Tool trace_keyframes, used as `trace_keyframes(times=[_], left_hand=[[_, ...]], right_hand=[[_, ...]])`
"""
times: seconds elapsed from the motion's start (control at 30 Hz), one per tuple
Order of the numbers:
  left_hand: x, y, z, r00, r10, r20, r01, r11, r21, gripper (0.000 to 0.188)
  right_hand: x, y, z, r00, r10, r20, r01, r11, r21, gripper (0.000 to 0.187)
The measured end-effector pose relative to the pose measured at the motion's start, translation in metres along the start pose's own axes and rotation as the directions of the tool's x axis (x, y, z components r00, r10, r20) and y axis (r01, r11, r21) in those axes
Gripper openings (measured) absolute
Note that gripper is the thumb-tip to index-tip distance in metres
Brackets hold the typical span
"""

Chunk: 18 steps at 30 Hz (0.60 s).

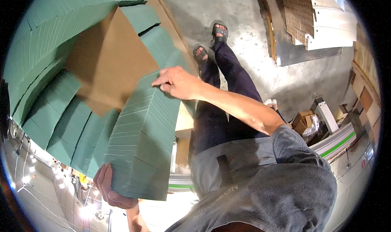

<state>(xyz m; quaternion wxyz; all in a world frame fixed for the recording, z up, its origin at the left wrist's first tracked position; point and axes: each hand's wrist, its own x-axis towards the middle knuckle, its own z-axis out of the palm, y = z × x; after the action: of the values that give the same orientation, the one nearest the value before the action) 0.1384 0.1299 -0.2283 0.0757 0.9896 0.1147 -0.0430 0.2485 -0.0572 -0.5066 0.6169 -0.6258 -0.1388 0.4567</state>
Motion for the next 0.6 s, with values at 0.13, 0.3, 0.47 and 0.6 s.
trace_keyframes(times=[0.13,0.3,0.47,0.6], left_hand=[[0.003,-0.002,0.007,0.996,0.052,-0.068,-0.055,0.997,-0.052,0.065],[0.003,-0.003,0.001,0.999,0.042,-0.008,-0.042,0.999,-0.033,0.065],[0.001,0.001,-0.007,0.998,0.005,0.055,-0.004,1.0,-0.031,0.065],[0.003,0.002,-0.006,0.997,0.006,0.08,-0.005,1.0,-0.016,0.065]], right_hand=[[0.015,0.036,-0.014,0.995,-0.008,-0.1,-0.009,0.986,-0.164,0.029],[0.009,0.007,-0.001,1.0,-0.019,-0.022,0.015,0.989,-0.147,0.029],[-0.009,-0.023,0.004,0.991,-0.113,-0.064,0.114,0.993,0.005,0.027],[-0.001,0.02,0.013,0.98,-0.007,-0.2,-0.046,0.964,-0.262,0.03]])
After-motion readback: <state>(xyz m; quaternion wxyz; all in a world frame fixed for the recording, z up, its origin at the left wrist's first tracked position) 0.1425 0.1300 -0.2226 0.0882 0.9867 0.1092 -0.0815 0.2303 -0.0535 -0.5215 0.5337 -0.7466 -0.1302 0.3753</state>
